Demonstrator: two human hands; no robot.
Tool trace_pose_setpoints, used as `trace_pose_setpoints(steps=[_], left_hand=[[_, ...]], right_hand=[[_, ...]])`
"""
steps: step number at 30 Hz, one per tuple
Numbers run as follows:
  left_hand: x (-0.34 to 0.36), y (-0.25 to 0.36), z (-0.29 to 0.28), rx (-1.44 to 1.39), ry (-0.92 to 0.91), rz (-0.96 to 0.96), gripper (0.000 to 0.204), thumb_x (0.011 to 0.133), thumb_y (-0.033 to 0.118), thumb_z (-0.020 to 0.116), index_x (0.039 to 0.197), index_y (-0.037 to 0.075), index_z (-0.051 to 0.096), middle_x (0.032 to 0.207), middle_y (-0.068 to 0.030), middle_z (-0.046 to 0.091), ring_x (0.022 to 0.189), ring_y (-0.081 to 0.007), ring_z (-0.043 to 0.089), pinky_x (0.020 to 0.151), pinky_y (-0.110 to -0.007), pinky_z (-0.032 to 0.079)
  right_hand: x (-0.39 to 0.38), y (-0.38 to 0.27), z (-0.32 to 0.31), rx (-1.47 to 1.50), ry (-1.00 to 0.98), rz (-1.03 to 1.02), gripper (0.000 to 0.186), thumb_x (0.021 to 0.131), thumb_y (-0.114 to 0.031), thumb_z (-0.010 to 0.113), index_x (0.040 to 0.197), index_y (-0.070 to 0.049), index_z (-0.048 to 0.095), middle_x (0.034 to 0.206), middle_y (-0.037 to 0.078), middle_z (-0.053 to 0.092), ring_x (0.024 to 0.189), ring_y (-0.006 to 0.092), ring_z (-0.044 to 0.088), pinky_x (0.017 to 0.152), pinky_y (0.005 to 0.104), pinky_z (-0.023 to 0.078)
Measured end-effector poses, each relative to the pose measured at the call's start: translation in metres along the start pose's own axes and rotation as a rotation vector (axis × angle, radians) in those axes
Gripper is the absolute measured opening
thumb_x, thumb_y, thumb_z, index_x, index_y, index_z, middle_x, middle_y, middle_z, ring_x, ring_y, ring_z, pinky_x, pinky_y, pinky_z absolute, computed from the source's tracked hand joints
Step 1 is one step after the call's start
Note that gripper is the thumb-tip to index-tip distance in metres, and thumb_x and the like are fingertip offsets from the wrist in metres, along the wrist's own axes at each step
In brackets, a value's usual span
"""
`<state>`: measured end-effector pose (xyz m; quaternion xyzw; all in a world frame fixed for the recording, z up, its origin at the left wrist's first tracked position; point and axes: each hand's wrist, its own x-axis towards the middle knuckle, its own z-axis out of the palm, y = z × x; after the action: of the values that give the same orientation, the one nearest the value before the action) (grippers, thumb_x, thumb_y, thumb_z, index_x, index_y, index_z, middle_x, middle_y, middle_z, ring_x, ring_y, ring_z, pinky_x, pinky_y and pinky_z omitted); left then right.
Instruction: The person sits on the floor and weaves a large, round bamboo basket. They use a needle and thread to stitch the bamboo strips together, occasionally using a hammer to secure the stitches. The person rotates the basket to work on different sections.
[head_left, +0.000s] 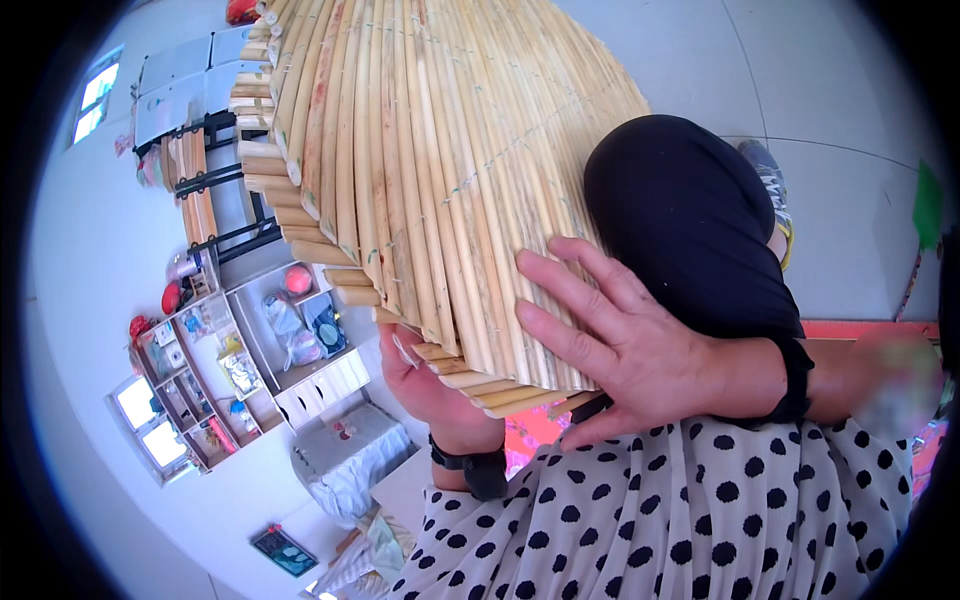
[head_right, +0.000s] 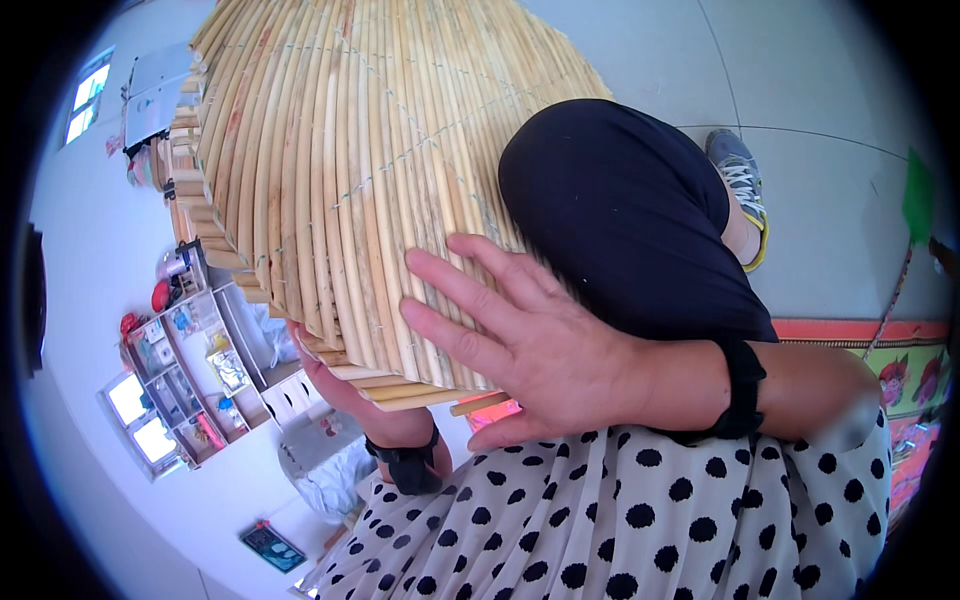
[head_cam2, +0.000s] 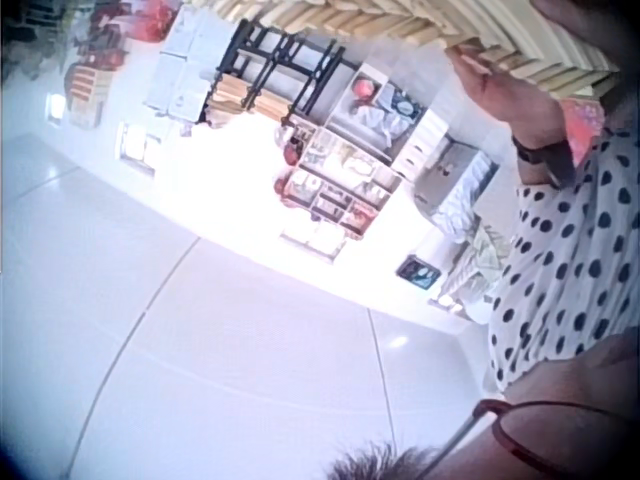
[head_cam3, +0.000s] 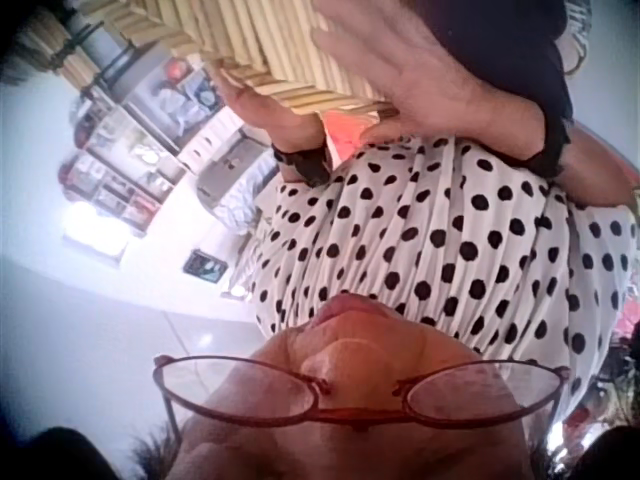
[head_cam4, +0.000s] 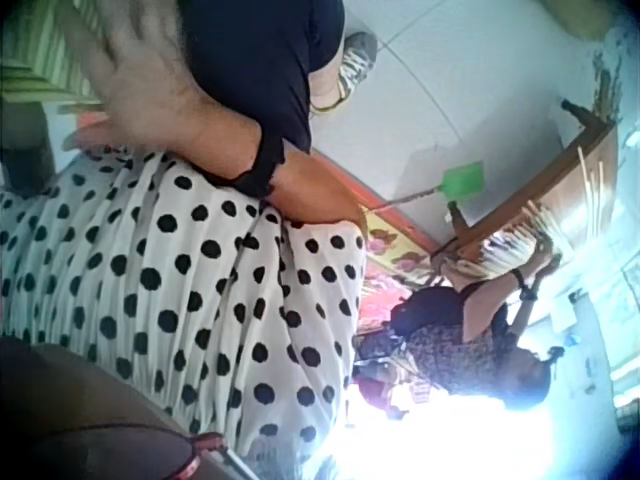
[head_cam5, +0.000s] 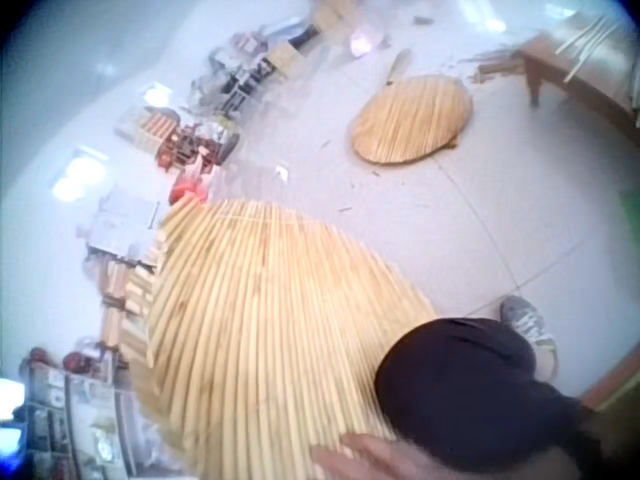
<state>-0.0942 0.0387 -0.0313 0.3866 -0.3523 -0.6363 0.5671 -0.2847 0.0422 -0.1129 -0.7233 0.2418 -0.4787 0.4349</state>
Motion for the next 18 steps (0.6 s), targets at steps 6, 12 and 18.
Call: trace_pose_setpoints(steps=[6, 12, 18], left_hand=[[-0.012, -0.011, 0.011, -0.213, 0.022, 0.017, 0.054, 0.103, 0.039, 0.029, 0.145, 0.006, 0.037, 0.144, -0.0148, 0.046, 0.128, -0.0314, 0.049, 0.109, -0.046, 0.039], [0.009, -0.012, 0.049, -0.427, 0.247, -0.247, 0.025, 0.102, 0.033, 0.041, 0.092, 0.013, 0.052, 0.099, -0.0057, 0.059, 0.096, -0.0227, 0.061, 0.09, -0.04, 0.05], [0.027, -0.029, 0.037, -0.658, -0.098, -0.274, 0.032, 0.103, 0.025, 0.04, 0.074, 0.013, 0.043, 0.067, 0.0009, 0.042, 0.056, -0.0103, 0.041, 0.06, -0.028, 0.043]], right_hand=[[-0.006, -0.007, 0.014, 0.06, 0.045, -0.046, 0.12, 0.061, -0.043, 0.085, 0.149, 0.004, 0.018, 0.152, 0.033, 0.017, 0.135, 0.0583, 0.021, 0.107, 0.0629, 0.027], [-0.011, -0.009, 0.006, -0.059, 0.112, -0.057, 0.116, 0.069, -0.04, 0.083, 0.15, 0.007, 0.014, 0.153, 0.034, 0.014, 0.14, 0.054, 0.018, 0.114, 0.0558, 0.022], [-0.007, -0.028, -0.016, -0.152, 0.108, 0.14, 0.11, 0.075, -0.05, 0.078, 0.149, 0.007, 0.019, 0.146, 0.028, 0.031, 0.132, 0.0421, 0.04, 0.107, 0.0461, 0.037]])
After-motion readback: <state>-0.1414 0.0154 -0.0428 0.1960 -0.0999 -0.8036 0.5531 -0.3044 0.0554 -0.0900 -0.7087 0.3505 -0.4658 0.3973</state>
